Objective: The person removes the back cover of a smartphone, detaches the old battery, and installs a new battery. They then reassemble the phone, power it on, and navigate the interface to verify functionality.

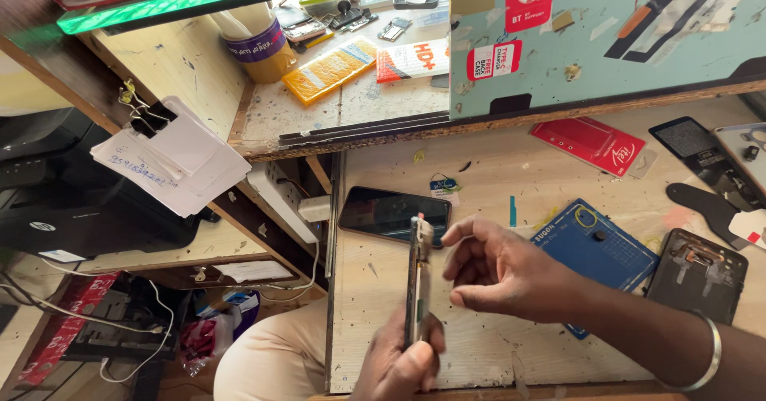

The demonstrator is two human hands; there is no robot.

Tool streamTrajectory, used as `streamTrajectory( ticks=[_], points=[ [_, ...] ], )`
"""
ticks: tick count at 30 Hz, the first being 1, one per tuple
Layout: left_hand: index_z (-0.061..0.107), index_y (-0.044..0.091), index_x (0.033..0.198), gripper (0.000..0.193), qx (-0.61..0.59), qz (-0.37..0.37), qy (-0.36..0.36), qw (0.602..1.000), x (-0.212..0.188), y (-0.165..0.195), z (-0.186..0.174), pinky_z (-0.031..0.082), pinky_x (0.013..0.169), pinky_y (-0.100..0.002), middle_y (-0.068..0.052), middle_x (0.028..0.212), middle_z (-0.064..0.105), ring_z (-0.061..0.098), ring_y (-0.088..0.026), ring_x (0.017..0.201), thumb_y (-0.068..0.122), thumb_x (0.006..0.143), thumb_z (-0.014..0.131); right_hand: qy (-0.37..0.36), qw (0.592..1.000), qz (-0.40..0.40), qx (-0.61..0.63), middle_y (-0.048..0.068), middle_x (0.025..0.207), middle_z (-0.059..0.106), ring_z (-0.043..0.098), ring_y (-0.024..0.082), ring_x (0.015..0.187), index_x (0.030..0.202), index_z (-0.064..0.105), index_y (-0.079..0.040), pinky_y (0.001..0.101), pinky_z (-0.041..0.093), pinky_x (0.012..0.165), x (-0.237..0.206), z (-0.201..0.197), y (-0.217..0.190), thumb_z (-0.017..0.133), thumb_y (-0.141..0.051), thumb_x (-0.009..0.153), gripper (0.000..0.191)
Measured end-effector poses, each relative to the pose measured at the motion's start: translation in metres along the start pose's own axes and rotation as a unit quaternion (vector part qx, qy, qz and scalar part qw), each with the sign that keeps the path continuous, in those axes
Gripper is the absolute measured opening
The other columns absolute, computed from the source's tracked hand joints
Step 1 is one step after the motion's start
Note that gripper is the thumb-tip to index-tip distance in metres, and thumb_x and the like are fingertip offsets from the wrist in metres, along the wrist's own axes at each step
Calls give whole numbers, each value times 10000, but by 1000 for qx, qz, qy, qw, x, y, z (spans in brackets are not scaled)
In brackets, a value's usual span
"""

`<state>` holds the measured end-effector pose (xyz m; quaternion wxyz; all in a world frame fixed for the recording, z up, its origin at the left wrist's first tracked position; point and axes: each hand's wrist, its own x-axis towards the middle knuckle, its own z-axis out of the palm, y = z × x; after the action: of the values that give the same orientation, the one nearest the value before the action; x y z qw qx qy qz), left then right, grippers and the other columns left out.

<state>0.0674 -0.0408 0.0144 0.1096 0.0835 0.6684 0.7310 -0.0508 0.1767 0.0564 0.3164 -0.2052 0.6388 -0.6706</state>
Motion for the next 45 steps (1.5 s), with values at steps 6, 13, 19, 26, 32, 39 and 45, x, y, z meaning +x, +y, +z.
streamTrajectory(
  ticks=[6,13,19,26,32,39,45],
  points=[
    [185,-107,1587,987,101,180,167,964,4,-4,20,518,1030,-345,-233,1309,688,707,-262,1203,438,894,628,-140,975,86,148,118,1197,633,679,172,1051,1530,333,-102,307,578,904,-3,-1,-11,811,-21,746,922],
    [295,-52,1595,980,-58,99,178,977,7,-30,4,475,681,-273,-164,1050,641,602,-160,775,438,831,665,-28,994,98,50,119,949,658,686,181,751,1465,418,-44,335,593,691,7,-11,4,717,4,779,750],
    [513,-148,1165,776,-284,74,122,948,4,-45,-13,410,511,-268,-155,940,622,513,-144,566,544,841,647,25,971,101,-213,74,812,700,642,127,681,1449,453,-113,293,536,616,1,-3,-6,682,-15,756,736],
    [562,-74,1136,791,-258,-9,26,966,0,-28,-14,409,538,-258,-127,943,617,531,-134,617,640,809,661,133,915,-10,-381,-6,756,672,636,106,633,1157,718,-142,285,560,608,-8,15,-27,863,-268,780,423],
    [563,10,1216,854,-178,-57,-4,982,2,-16,-12,355,504,-238,-66,960,603,509,-104,610,691,709,657,-7,949,-218,-225,-5,963,666,606,104,864,1285,680,-92,287,548,801,-15,10,-19,834,-170,869,451],
    [547,-14,1222,778,-133,-23,-30,990,0,-2,-6,363,571,-258,-71,976,555,471,-107,663,622,787,651,-36,957,-214,-193,13,1044,659,608,113,960,1393,615,-81,304,529,894,-16,8,-11,832,-144,871,569],
    [525,-2,1365,842,-64,-21,-27,997,-1,15,-1,394,596,-259,-61,936,547,486,-106,687,607,789,603,-57,985,-147,-64,23,1077,647,610,112,999,1333,613,-43,315,521,948,-16,4,-5,810,-140,888,497]
  ],
)
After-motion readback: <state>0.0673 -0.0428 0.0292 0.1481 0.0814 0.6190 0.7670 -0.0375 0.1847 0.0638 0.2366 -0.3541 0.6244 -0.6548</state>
